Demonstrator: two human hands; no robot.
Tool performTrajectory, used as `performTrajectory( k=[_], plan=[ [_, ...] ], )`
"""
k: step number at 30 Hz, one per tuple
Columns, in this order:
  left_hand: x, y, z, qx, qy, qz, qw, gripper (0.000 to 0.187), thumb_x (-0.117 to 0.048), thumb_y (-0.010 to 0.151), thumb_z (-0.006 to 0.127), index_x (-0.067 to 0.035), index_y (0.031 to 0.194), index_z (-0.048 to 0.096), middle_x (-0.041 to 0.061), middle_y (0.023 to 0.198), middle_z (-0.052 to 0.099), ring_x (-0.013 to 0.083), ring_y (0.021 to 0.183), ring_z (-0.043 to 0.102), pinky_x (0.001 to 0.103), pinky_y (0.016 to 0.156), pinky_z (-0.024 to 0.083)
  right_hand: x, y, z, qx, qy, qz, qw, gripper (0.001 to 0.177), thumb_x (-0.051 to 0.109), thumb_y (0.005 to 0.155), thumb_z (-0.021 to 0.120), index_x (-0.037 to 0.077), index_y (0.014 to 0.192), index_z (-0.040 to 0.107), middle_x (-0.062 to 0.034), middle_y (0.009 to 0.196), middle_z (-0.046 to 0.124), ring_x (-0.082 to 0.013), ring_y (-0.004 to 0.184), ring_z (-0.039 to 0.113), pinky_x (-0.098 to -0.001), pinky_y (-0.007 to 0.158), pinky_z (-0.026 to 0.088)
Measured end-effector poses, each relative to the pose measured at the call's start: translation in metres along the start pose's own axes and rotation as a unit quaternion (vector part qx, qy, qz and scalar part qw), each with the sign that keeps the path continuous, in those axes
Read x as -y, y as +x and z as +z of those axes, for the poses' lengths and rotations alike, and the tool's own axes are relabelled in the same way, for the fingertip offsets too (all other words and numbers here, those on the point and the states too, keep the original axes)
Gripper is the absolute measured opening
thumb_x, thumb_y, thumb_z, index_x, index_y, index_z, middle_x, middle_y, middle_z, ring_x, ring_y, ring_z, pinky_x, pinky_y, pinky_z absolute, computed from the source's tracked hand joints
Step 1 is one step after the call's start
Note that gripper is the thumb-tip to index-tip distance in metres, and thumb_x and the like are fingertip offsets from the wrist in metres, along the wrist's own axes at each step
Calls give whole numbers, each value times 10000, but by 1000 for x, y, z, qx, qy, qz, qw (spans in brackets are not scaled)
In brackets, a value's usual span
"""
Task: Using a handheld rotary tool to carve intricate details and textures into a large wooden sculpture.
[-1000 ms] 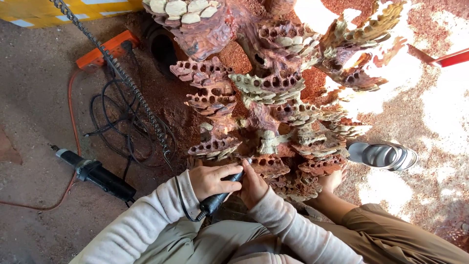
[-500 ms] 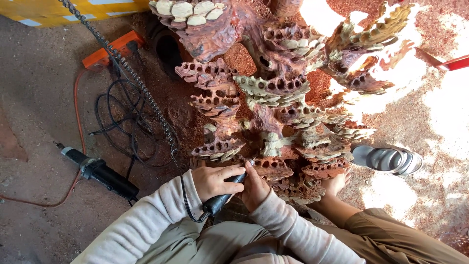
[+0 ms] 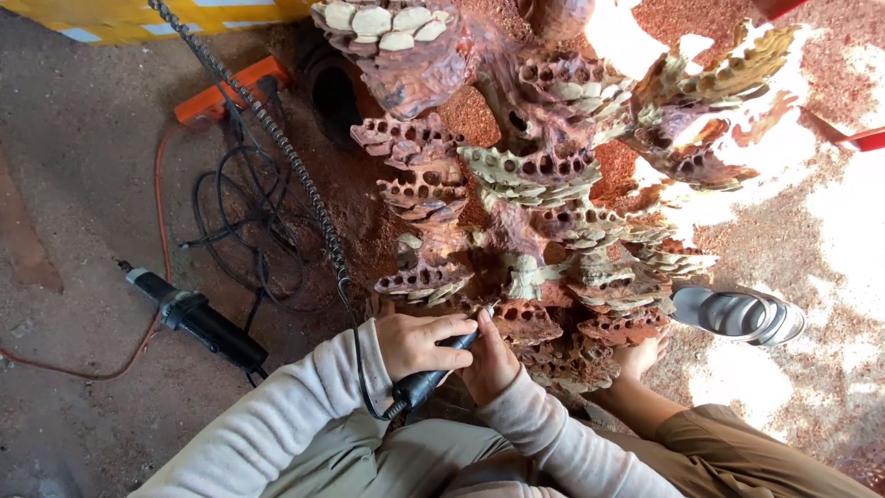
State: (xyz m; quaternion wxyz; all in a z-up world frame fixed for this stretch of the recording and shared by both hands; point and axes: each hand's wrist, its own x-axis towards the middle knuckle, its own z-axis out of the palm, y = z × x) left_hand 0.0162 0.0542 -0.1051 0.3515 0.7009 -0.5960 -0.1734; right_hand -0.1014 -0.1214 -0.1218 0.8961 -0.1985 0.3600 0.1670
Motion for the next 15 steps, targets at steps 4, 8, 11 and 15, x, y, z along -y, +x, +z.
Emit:
performTrajectory(
  k=[4,8,11,15],
  plan=[
    [0,-2,0,2,3,-2,1000,390,-278,865,759,-330,1242,678,82,1486,526,354,1261,602,411,918,591,1,1,6,6,4,0,1000,612,628,980,471,47,1134,591,-115,864,608,-268,793,634,-435,790,563],
    [-39,26,-48,-7,-4,-2,1000,312,-165,866,751,-171,1175,717,142,1374,608,330,1096,677,362,839,615,-3,-5,9,35,29,3,999,464,486,1018,471,55,1108,617,-104,925,636,-214,805,619,-361,740,536],
    [-77,45,-88,-48,12,-1,999,253,-90,868,753,-26,1112,736,191,1242,681,302,982,737,320,809,620,-6,-8,13,84,89,-12,992,316,312,1049,495,43,1083,656,-110,1007,677,-187,850,613,-295,720,505],
    [-99,36,-104,-73,68,24,995,208,-53,820,765,-51,1027,748,211,1197,686,366,1088,722,370,827,634,-13,-11,26,116,71,-34,990,288,251,1044,517,0,1065,657,-134,986,677,-202,851,609,-309,754,509]
  ],
)
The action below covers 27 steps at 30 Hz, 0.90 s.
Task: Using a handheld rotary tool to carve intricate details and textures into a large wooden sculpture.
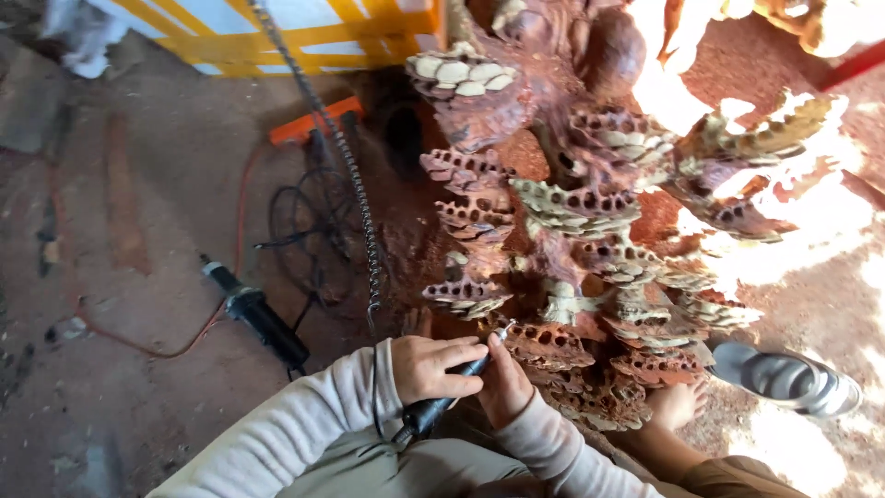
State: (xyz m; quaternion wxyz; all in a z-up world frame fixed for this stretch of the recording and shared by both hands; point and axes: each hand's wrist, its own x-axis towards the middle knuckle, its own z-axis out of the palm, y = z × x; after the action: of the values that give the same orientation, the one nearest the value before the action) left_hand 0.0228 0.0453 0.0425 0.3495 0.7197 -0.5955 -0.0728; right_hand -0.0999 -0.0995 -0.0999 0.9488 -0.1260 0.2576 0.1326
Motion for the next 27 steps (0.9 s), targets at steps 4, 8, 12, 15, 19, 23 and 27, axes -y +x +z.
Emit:
performTrajectory(
  k=[4,8,12,15,19,23,27],
  plan=[
    [-22,-14,-22,-9,34,-1,999,208,-39,817,738,-43,1025,749,228,1196,664,346,1067,725,328,804,635,-4,-10,36,72,-83,8,994,361,317,1051,467,-6,1021,624,-118,900,615,-198,786,564,-303,725,496],
    [-48,-27,-39,-32,48,-53,997,225,-52,819,768,-41,1043,759,226,1239,658,346,1084,722,349,851,632,-10,-22,65,86,-79,69,991,423,311,1044,447,-63,1158,610,-164,979,641,-205,830,587,-313,757,509],
    [-78,-28,-51,-62,78,-100,990,243,-42,772,805,-50,1012,766,198,1259,667,282,951,756,302,738,627,-17,-27,82,71,-93,151,981,449,354,1033,469,-61,1134,609,-126,838,618,-154,661,561,-233,572,472],
    [-94,-28,-50,-106,94,-176,974,350,-101,717,868,-95,1044,744,117,1191,685,235,917,757,303,767,632,-28,-21,75,105,-66,149,981,415,361,1043,474,-20,1136,608,-99,881,640,-141,704,577,-238,617,467],
    [-92,-60,-23,-172,10,-270,947,759,-121,698,879,-52,1369,531,165,1329,618,310,1133,713,349,929,626,-25,-14,89,112,-102,75,986,351,307,1040,493,-8,983,638,-80,818,623,-148,717,566,-265,675,478],
    [-116,-95,-25,-88,-62,-313,944,475,-231,850,712,-178,1250,461,112,1111,708,288,873,701,390,703,569,-11,-4,102,119,-132,50,983,483,392,1032,484,-48,915,644,-173,760,688,-171,544,591,-252,520,497],
    [-138,-145,6,95,-202,-271,936,158,-142,919,622,-132,1021,743,67,1044,744,231,986,711,351,901,538,-13,7,97,121,-95,40,987,410,348,1039,502,-46,983,595,-254,910,735,-196,537,653,-272,525,573]
  ],
)
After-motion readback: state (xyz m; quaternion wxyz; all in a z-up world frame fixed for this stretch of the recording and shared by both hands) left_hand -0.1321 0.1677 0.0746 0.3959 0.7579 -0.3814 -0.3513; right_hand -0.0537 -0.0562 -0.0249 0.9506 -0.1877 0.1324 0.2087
